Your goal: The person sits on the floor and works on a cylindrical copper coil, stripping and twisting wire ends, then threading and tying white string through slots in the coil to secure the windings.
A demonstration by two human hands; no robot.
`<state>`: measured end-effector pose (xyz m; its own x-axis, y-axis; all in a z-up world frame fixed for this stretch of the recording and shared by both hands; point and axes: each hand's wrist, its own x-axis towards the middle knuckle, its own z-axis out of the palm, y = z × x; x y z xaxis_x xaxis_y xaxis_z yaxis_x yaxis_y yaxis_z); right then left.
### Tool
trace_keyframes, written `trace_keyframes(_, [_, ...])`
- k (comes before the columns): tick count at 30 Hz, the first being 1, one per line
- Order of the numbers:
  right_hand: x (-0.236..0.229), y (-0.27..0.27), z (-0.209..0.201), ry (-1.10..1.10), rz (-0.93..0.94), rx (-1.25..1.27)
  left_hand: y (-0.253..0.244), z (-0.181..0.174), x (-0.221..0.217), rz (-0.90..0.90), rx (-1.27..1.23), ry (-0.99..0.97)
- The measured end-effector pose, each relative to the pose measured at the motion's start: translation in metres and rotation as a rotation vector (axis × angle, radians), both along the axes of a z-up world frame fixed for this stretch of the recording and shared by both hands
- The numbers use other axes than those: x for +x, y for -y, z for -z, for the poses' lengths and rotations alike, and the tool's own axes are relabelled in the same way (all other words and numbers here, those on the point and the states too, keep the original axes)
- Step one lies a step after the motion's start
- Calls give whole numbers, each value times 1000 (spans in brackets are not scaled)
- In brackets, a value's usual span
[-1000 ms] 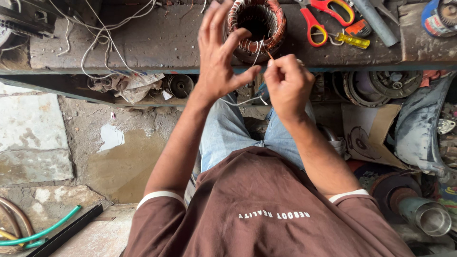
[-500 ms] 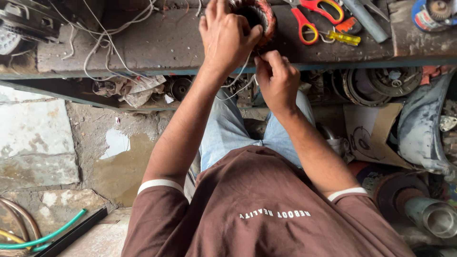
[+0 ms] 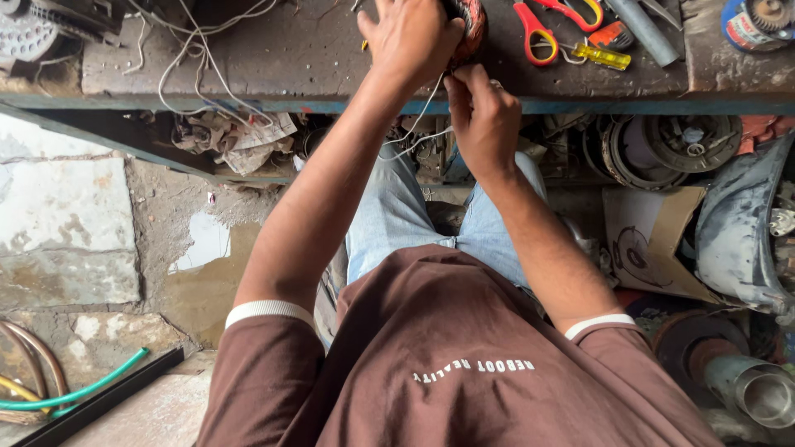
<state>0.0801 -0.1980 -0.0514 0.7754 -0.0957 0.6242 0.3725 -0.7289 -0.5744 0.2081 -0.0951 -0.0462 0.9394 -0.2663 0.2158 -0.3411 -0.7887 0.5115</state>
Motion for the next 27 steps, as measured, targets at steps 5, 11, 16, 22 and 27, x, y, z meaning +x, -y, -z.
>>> trace_keyframes(5, [-1,1,-2,55,-8,-23,10,9,3,-55,-29,30])
trace_keyframes(11, [-9,0,8,-102,-37,209,12,25,-1,-70,-137,144])
trace_keyframes(16, [-33,4,26,-393,-113,572,3,23,1,59,-180,160])
trace_keyframes(22, [-34,10,37,-282,-128,574,1,15,9,90,-86,-75])
trace_keyframes(27, [-34,5,34,-344,-114,630,3,20,8,63,-105,-13])
